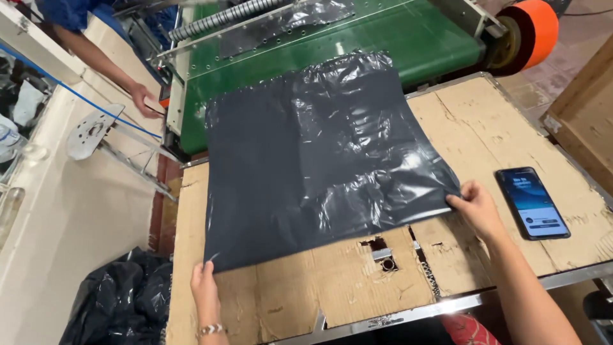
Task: Folding plastic bags and placing them into a collection bin
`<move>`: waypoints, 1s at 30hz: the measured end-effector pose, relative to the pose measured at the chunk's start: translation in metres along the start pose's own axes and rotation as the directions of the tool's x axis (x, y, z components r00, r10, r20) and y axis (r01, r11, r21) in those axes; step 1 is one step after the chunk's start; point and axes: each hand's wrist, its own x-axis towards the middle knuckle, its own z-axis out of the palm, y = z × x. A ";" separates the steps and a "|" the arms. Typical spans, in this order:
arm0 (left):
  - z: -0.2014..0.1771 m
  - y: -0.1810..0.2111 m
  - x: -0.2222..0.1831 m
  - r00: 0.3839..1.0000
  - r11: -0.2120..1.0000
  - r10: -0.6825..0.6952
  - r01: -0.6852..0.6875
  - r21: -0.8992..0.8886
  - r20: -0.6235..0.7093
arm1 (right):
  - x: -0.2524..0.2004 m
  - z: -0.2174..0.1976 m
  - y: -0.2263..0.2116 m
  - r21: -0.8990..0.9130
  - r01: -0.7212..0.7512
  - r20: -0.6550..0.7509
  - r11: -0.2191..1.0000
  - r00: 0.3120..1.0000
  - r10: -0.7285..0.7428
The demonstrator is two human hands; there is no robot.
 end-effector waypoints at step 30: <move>0.005 -0.020 -0.044 0.941 0.903 0.316 -0.261 0.340 -0.116 | -0.050 0.012 0.032 -0.397 0.184 -0.280 0.899 0.909 -0.309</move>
